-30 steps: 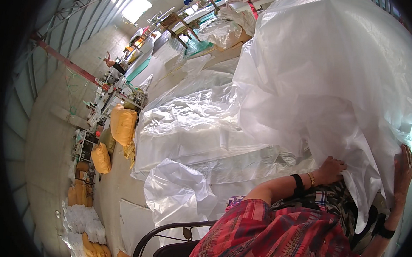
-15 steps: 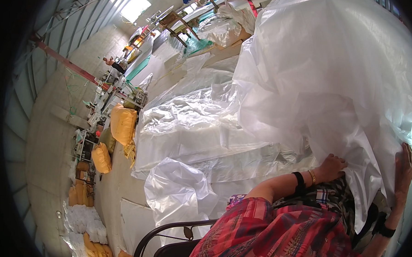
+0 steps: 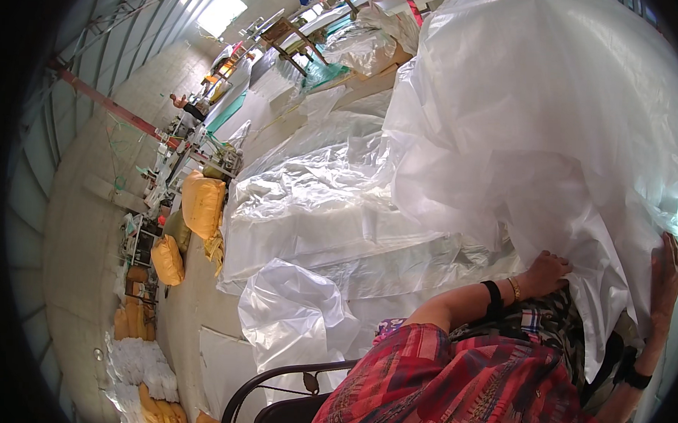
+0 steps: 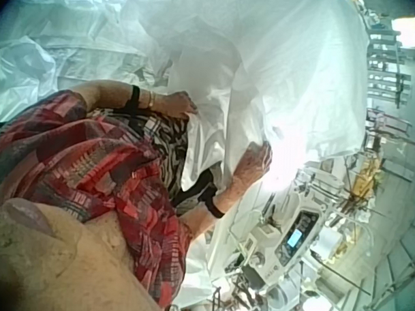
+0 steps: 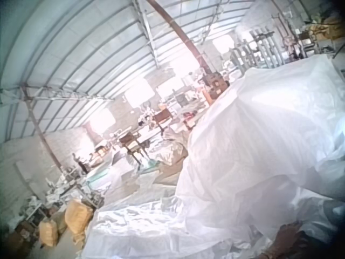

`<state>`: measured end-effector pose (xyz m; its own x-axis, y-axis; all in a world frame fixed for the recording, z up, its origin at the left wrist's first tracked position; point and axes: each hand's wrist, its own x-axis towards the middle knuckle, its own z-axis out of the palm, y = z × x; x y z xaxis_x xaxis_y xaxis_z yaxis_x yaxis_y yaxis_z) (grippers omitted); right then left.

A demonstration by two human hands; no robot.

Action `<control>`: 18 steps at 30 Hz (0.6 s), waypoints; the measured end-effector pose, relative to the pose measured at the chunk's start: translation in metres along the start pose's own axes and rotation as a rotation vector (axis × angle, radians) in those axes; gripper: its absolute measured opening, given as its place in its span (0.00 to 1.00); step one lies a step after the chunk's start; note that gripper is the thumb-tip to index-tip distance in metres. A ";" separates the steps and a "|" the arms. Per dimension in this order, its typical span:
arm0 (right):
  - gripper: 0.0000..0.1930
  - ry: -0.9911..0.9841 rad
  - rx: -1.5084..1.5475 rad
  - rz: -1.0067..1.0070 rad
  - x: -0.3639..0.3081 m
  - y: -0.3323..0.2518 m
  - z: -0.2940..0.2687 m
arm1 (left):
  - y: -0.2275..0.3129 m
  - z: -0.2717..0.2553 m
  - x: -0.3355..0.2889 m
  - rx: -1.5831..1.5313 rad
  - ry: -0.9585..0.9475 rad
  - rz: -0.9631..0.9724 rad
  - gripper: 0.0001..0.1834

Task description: Sewing large white plastic sheets using an industrial sewing machine.

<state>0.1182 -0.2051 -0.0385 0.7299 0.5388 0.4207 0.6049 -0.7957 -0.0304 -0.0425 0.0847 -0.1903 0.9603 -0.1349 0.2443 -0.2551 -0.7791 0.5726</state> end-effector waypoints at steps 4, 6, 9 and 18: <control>0.27 0.001 0.022 0.021 0.001 -0.004 0.000 | -0.004 0.004 -0.001 0.013 0.031 0.011 0.16; 0.27 -0.009 0.027 0.023 0.001 -0.002 0.000 | -0.004 0.005 -0.001 0.044 0.023 0.014 0.16; 0.27 -0.009 0.018 0.013 0.002 -0.002 0.000 | -0.005 0.005 0.000 0.052 0.029 0.015 0.16; 0.27 0.002 0.032 0.005 0.001 -0.004 -0.001 | -0.006 0.007 0.000 0.105 0.013 0.011 0.15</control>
<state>0.1162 -0.2015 -0.0371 0.7323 0.5344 0.4221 0.6111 -0.7892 -0.0611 -0.0400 0.0848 -0.1988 0.9558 -0.1359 0.2609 -0.2515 -0.8377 0.4848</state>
